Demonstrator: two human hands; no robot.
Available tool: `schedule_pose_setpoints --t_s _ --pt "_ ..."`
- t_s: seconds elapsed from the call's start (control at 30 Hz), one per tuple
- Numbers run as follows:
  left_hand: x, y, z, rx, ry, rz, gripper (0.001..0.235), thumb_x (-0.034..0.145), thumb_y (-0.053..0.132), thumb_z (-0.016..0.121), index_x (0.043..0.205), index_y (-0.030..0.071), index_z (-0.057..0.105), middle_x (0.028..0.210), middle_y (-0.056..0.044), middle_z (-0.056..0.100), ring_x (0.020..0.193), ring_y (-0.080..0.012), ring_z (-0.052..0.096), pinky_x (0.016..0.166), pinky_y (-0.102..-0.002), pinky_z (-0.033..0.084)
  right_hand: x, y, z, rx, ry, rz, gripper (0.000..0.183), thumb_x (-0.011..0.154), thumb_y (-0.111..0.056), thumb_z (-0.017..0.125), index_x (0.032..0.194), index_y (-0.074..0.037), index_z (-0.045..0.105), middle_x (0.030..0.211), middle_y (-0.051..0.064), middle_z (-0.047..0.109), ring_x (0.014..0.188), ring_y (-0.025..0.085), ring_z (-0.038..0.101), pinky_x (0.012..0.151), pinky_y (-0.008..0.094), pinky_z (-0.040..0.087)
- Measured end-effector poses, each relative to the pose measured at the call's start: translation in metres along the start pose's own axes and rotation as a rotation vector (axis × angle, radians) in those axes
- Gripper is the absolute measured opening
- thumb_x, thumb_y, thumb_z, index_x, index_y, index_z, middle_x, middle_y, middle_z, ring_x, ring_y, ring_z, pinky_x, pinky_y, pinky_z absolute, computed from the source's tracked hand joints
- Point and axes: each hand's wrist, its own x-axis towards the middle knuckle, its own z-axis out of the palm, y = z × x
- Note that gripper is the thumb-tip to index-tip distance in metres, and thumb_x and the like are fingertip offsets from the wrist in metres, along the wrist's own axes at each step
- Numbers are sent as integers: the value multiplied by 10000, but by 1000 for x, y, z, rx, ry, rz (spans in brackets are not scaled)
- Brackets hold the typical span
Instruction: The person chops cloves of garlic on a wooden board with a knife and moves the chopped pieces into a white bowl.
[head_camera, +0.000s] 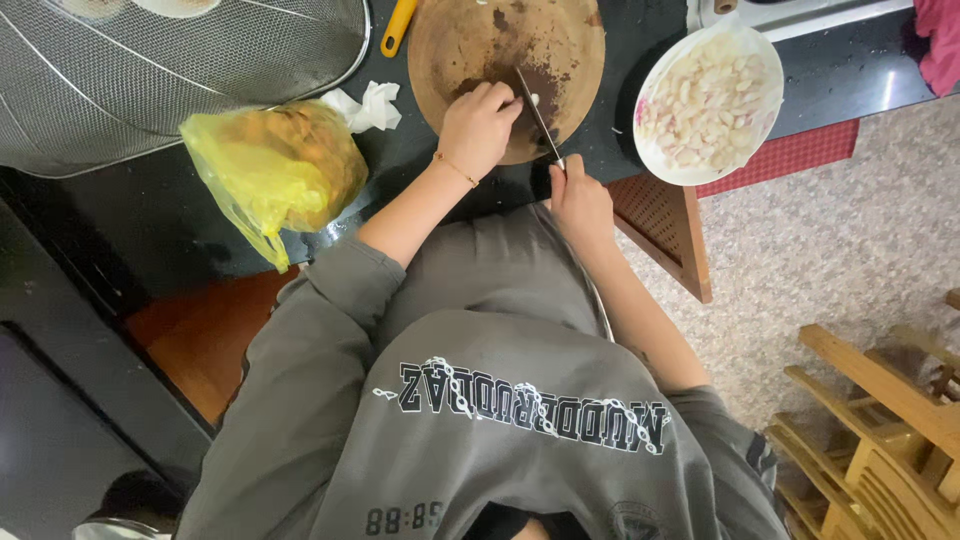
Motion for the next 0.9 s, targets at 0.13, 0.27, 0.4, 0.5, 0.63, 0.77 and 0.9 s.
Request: schedule_pose_setpoints --t_s 0.13,0.27,0.4,0.5,0.63,0.77,0.9 --pt "2 -4 5 -37 44 -27 237 973 42 755 751 114 716 756 -27 583 719 -212 600 508 -343 530 -5 0 6 8 -6 35 313 1202 -411 468 1098 -117 430 744 220 678 633 578 624 486 622 424" --pt "-1 -4 7 -57 55 -23 199 931 29 802 764 119 744 808 -13 602 758 -199 611 536 -322 555 -5 -5 6 17 -10 -2 297 1208 -366 458 1071 -106 416 727 200 661 625 556 629 486 604 420" --pt "-2 -5 8 -45 61 -18 257 958 59 813 734 122 705 803 -9 587 740 -186 588 517 -311 538 7 -8 17 -20 -3 -16 285 1203 -354 455 1091 -93 433 731 201 679 639 541 653 524 616 457" --pt "0 -5 6 -66 55 3 252 987 69 799 753 112 717 815 -19 588 753 -202 596 551 -325 548 15 -14 16 -29 -3 9 289 1202 -372 451 1113 -96 441 729 192 693 637 538 662 542 618 481" --pt "-1 -10 5 -78 17 -1 117 995 114 795 880 135 800 868 -19 634 811 -225 644 619 -362 573 13 -18 6 5 33 32 306 1195 -400 450 1098 -111 432 793 252 700 710 607 659 584 696 463" --pt "-3 -7 8 -61 56 -1 145 968 83 828 839 124 773 854 -23 634 780 -213 634 579 -322 563 2 -8 10 -22 59 -18 330 1210 -401 434 1063 -106 413 699 166 639 580 538 612 454 597 415" --pt "-3 -6 8 -34 61 -14 269 970 49 807 747 96 666 812 -30 579 733 -203 586 529 -320 543 -2 -4 10 -101 123 -84 311 1203 -372 492 1053 -104 444 662 119 649 532 452 641 420 522 438"
